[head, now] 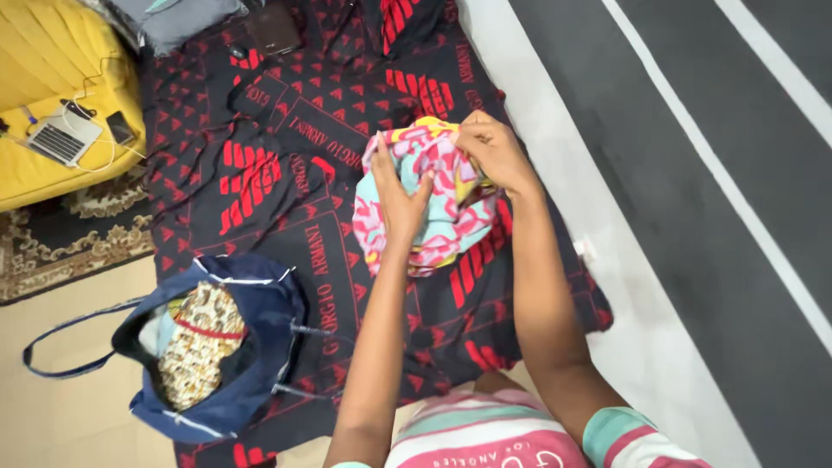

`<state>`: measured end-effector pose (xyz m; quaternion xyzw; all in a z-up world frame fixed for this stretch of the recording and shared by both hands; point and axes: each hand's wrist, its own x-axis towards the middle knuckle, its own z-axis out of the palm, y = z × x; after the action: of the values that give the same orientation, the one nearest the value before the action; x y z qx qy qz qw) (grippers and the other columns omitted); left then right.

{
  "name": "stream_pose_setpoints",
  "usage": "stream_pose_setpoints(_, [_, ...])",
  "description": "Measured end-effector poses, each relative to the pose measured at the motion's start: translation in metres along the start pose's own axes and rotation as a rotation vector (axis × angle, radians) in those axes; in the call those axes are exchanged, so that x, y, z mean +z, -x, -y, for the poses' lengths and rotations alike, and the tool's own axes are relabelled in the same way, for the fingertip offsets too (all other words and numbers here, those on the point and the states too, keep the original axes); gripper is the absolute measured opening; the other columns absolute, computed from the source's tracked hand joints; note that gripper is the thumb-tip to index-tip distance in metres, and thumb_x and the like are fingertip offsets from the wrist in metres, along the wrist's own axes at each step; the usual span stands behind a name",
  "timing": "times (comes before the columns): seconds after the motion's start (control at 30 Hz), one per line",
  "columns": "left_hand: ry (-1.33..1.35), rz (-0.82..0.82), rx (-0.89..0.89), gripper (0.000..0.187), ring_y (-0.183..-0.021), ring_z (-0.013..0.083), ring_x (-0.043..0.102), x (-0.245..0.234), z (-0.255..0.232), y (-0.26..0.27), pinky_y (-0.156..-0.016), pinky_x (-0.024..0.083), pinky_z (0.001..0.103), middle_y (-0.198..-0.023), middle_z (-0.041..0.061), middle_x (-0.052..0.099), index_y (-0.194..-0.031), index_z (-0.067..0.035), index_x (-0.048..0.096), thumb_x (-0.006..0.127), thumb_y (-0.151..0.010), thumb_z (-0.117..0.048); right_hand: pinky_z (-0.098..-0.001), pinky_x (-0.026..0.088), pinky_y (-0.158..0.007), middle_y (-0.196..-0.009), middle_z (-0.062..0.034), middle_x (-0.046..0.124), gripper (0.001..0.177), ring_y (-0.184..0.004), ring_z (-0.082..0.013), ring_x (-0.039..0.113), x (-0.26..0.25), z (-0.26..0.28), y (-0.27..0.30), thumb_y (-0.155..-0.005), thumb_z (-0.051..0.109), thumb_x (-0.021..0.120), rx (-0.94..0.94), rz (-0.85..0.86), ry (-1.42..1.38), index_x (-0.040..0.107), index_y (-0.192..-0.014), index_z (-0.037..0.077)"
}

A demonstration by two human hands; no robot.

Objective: The person folds items of clothing including a patterned dress, a black garment, and a colorful shirt by hand on a bed before placing them into a blue travel bag and zipping it closed.

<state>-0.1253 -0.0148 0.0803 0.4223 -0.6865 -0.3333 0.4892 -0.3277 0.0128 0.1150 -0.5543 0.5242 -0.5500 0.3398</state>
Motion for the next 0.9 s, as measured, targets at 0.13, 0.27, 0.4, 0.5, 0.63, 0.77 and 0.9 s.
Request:
stream_pose_setpoints(0.13, [-0.162, -0.139, -0.06, 0.106, -0.152, 0.0512, 0.033, -0.014, 0.045, 0.03, -0.122, 0.038, 0.045, -0.167, 0.038, 0.021, -0.167, -0.015, 0.028, 0.07, -0.071, 0.002, -0.0312, 0.055, -0.091, -0.105, -0.0057, 0.066, 0.025, -0.099, -0.0162, 0.067, 0.025, 0.025, 0.051, -0.091, 0.008, 0.055, 0.215, -0.313, -0.982, 0.064, -0.114, 0.006])
stream_pose_setpoints(0.27, [-0.074, -0.208, -0.11, 0.059, -0.14, 0.0469, 0.041, -0.006, 0.144, 0.061, -0.118, 0.037, 0.047, -0.144, 0.034, 0.04, -0.128, -0.002, 0.048, 0.081, -0.081, -0.011, -0.0316, 0.051, -0.104, -0.119, -0.0071, 0.065, 0.028, -0.113, -0.0157, 0.063, 0.027, 0.027, 0.07, -0.105, 0.004, 0.056, 0.003, -0.255, -0.879, 0.059, -0.132, -0.001])
stream_pose_setpoints(0.4, [0.219, -0.246, -0.08, 0.015, -0.129, 0.031, 0.063, -0.036, 0.172, 0.075, -0.103, 0.052, 0.037, -0.143, 0.019, 0.063, -0.09, -0.005, 0.056, 0.067, -0.097, -0.013, -0.0346, 0.053, -0.103, -0.121, -0.0081, 0.067, 0.029, -0.115, -0.0174, 0.066, 0.028, 0.051, 0.081, -0.106, 0.011, 0.055, -0.003, -0.259, -0.835, 0.056, -0.133, 0.001])
stream_pose_setpoints(0.5, [0.317, -0.138, -0.062, 0.019, -0.119, 0.0273, 0.067, -0.066, 0.144, 0.067, -0.103, 0.051, 0.037, -0.14, 0.017, 0.064, -0.09, -0.003, 0.059, 0.072, -0.096, -0.016, -0.0347, 0.055, -0.103, -0.123, -0.0084, 0.069, 0.032, -0.115, -0.0172, 0.068, 0.029, 0.077, 0.076, -0.107, 0.016, 0.055, -0.062, -0.233, -0.787, 0.056, -0.136, 0.0])
stream_pose_setpoints(0.63, [0.534, 0.301, -0.011, 0.052, -0.121, 0.0252, 0.063, -0.044, 0.025, 0.06, -0.102, 0.052, 0.041, -0.131, 0.014, 0.064, -0.121, -0.009, 0.057, 0.085, -0.081, -0.027, -0.0313, 0.055, -0.094, -0.12, -0.0053, 0.069, 0.036, -0.105, -0.0138, 0.067, 0.046, 0.089, 0.067, -0.106, 0.017, 0.056, -0.017, -0.146, -0.728, 0.055, -0.141, 0.012])
stream_pose_setpoints(0.77, [0.061, 0.252, 0.079, 0.062, -0.102, 0.0291, 0.07, -0.006, -0.009, 0.065, -0.087, 0.056, 0.04, -0.112, 0.02, 0.071, -0.135, -0.005, 0.059, 0.082, -0.083, -0.032, -0.0344, 0.055, -0.096, -0.124, -0.0029, 0.066, 0.024, -0.111, -0.0126, 0.066, 0.041, 0.096, 0.067, -0.114, 0.015, 0.059, -0.231, -0.06, -0.608, 0.065, -0.132, 0.001])
stream_pose_setpoints(0.9, [-0.185, 0.563, 0.043, 0.049, -0.089, 0.0386, 0.076, 0.006, 0.086, 0.081, -0.078, 0.058, 0.046, -0.096, 0.024, 0.076, -0.117, -0.004, 0.07, 0.082, -0.078, -0.03, -0.0347, 0.054, -0.103, -0.128, -0.0026, 0.067, 0.026, -0.114, -0.0121, 0.066, 0.003, 0.121, 0.077, -0.112, 0.016, 0.057, -0.404, -0.172, -0.626, 0.065, -0.134, 0.005])
